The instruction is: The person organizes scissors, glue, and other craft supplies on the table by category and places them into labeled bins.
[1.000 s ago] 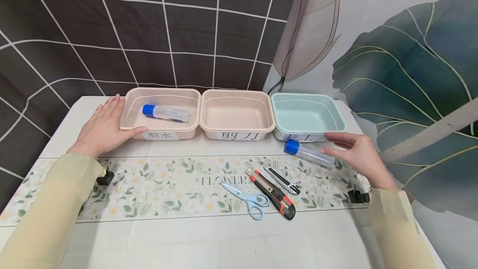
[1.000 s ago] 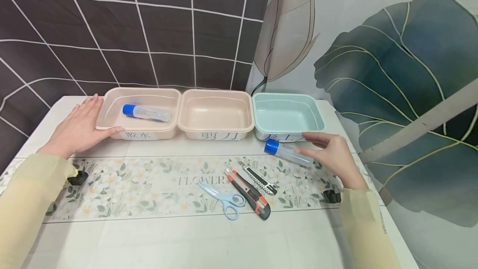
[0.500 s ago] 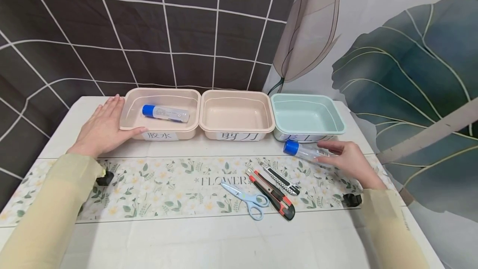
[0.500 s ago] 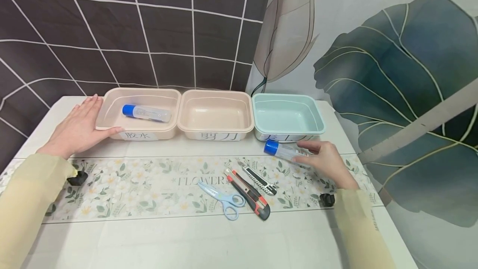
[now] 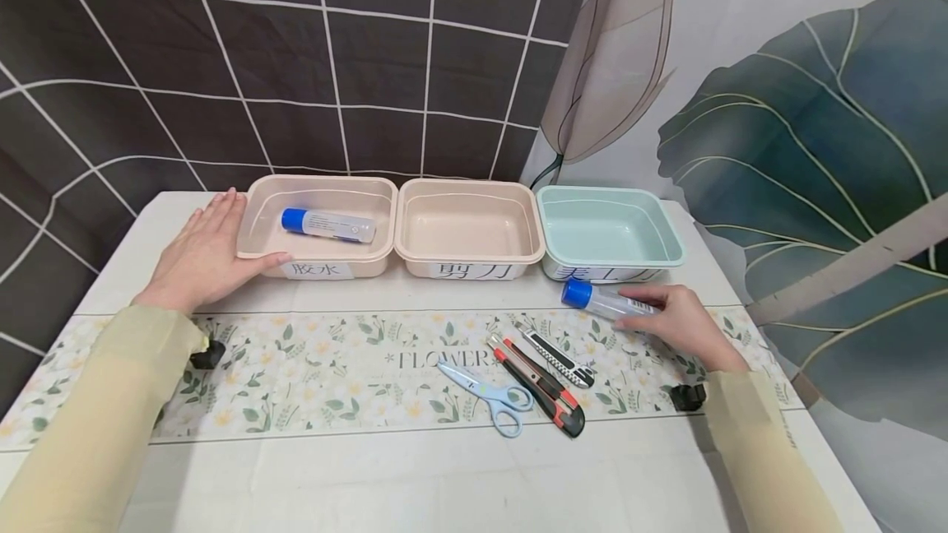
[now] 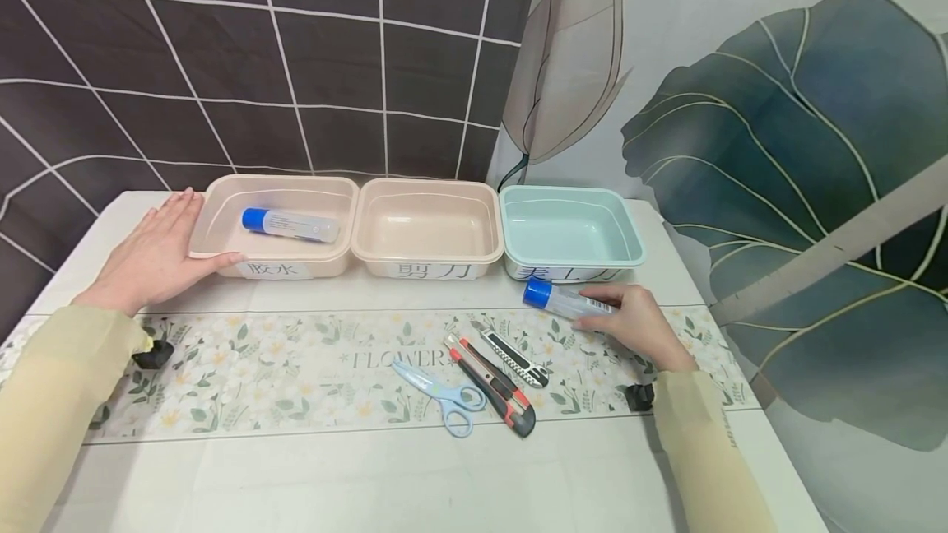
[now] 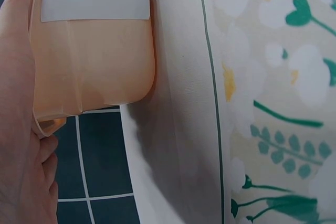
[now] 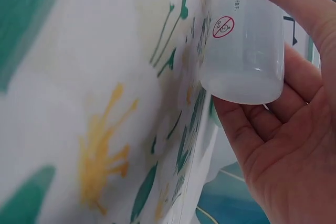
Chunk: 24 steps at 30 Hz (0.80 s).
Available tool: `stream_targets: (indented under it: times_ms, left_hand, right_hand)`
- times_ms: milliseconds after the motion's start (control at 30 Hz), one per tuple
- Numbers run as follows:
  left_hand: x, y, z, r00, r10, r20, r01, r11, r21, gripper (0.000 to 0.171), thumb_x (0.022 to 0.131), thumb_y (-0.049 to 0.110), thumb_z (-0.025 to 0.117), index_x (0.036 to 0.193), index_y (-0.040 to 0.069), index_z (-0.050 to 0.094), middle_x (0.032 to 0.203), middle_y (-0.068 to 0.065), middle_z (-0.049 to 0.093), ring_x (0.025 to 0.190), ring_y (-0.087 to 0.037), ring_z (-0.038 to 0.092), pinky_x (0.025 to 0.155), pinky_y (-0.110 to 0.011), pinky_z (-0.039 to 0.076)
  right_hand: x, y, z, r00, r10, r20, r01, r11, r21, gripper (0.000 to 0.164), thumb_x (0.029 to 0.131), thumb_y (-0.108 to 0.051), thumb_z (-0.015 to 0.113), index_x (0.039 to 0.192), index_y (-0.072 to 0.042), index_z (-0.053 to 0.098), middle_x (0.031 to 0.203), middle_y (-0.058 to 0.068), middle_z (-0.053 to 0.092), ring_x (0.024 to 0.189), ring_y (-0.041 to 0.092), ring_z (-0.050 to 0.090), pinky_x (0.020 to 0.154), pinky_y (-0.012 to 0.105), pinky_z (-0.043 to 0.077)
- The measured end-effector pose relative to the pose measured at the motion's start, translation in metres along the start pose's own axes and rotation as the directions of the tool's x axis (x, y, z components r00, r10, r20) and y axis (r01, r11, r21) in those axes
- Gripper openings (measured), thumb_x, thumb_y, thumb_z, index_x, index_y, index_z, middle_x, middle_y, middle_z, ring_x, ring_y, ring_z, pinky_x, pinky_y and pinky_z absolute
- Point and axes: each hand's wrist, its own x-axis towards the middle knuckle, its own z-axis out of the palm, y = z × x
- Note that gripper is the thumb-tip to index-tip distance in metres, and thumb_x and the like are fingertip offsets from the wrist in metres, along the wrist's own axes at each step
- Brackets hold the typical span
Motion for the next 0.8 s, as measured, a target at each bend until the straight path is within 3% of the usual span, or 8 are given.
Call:
stream_targets:
  times_ms: [433, 800]
  left_hand:
    - [-0.001, 0.0, -0.001, 1.0, 0.001, -0.004, -0.001, 1.0, -0.007, 0.117, 0.091, 0.072, 0.054, 0.158, -0.01, 0.004, 0.164, -0.032, 0.007, 0.153, -0.042, 0.001, 0.124, -0.05, -0.005]
    - [-0.001, 0.0, 0.0, 1.0, 0.002, -0.005, -0.002, 1.0, -0.005, 0.116, 0.092, 0.072, 0.054, 0.158, -0.009, 0.004, 0.164, -0.031, 0.006, 0.153, -0.042, 0.001, 0.124, -0.049, -0.005]
  right_hand:
    - [-0.001, -0.004, 0.003, 1.0, 0.001, -0.026, -0.001, 1.0, 0.01, 0.056, 0.08, -0.034, 0.089, 0.126, -0.007, 0.073, 0.121, 0.015, 0.069, 0.088, 0.025, 0.061, 0.067, 0.025, 0.055]
    - [-0.005, -0.015, 0.003, 0.999, -0.034, -0.031, 0.034, 0.999, -0.009, 0.054, 0.081, -0.032, 0.089, 0.125, -0.005, 0.073, 0.118, 0.016, 0.07, 0.091, 0.026, 0.063, 0.072, 0.027, 0.055]
